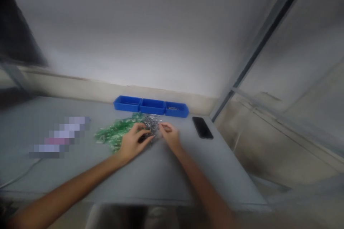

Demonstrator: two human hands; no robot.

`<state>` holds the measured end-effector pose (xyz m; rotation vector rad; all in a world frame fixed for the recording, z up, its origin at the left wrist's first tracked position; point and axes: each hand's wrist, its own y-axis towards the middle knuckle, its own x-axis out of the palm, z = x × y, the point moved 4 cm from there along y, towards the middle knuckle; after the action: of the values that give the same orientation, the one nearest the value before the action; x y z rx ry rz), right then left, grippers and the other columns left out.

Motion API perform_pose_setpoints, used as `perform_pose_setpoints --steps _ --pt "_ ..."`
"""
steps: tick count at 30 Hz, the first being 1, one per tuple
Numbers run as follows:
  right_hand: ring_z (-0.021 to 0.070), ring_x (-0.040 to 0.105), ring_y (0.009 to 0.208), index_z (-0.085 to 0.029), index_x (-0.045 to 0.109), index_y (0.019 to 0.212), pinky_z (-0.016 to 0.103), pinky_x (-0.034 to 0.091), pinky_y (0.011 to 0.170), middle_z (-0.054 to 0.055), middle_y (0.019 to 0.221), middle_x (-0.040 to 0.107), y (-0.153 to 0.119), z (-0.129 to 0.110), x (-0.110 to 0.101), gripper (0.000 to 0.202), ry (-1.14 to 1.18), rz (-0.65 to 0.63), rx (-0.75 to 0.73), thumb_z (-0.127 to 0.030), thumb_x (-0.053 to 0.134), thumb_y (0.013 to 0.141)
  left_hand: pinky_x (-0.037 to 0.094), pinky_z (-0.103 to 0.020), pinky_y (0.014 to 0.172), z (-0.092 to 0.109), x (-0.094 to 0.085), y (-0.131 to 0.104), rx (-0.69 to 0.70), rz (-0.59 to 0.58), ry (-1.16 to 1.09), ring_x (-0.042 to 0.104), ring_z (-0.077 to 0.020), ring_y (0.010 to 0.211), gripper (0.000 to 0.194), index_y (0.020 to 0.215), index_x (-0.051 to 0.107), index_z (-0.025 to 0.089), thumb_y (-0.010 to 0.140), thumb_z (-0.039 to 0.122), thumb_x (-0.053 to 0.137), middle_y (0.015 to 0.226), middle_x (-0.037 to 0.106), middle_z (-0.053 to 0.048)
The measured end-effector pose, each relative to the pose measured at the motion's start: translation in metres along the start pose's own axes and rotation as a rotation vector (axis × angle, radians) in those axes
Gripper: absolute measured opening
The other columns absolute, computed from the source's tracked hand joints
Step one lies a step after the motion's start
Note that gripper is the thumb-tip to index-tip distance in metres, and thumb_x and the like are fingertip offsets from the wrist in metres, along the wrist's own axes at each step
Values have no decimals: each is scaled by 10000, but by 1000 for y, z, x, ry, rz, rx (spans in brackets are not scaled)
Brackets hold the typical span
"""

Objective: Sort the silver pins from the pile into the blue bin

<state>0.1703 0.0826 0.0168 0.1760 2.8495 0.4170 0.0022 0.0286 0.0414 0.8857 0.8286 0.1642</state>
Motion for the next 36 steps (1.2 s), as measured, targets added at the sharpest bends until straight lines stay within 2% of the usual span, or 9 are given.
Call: perform_pose_setpoints --steps 8,11,14,18,22,28,32,36 --pt "97 481 397 -164 647 755 224 383 412 1 539 601 -14 -20 11 250 123 -137 20 -399 609 676 499 -237 687 -5 -1 4 -84 -47 -53 591 -137 817 221 955 625 210 844 375 528 999 523 -46" --pt "93 473 395 -173 635 705 216 369 398 -18 504 557 -18 -30 15 221 130 -178 19 -386 629 644 494 -224 698 -8 -4 8 -68 -44 -131 580 -124 809 189 918 637 209 862 337 510 936 515 -36" --pt "83 459 394 -169 636 712 210 353 389 -16 524 562 -19 -36 14 228 140 -169 37 -385 635 640 495 -223 691 -11 -6 11 -38 -40 -161 572 -124 803 198 924 646 219 840 365 541 938 514 -35" --pt "79 446 398 -154 656 766 203 332 397 -27 485 542 -19 -33 13 238 159 -161 51 -373 629 678 499 -221 659 -11 -2 9 -24 -72 -145 570 -124 776 239 921 645 217 806 413 571 980 529 -42" --pt "82 442 400 -160 662 805 199 325 401 -47 439 505 -18 -29 14 234 180 -185 56 -366 627 702 491 -217 647 -8 5 4 -42 -107 -187 564 -104 723 180 901 636 210 837 350 542 978 530 -37" --pt "82 447 394 -157 650 779 195 320 394 -52 425 496 -16 -26 12 259 183 -134 95 -398 645 685 467 -227 616 -9 2 6 -175 -10 -309 532 -93 665 150 907 614 189 854 291 517 956 503 -39" --pt "80 464 402 -153 651 757 193 349 397 -40 467 526 -20 -21 21 249 132 -241 82 -390 654 679 465 -238 650 -13 -1 10 -224 56 -368 538 -118 741 144 820 593 167 861 274 507 905 496 -37" --pt "83 505 446 -156 658 725 199 394 425 -2 599 599 -24 -18 29 211 73 -349 3 -364 651 688 468 -248 672 -15 -1 12 -165 19 -336 545 -134 779 165 726 560 159 830 287 550 876 488 -34"
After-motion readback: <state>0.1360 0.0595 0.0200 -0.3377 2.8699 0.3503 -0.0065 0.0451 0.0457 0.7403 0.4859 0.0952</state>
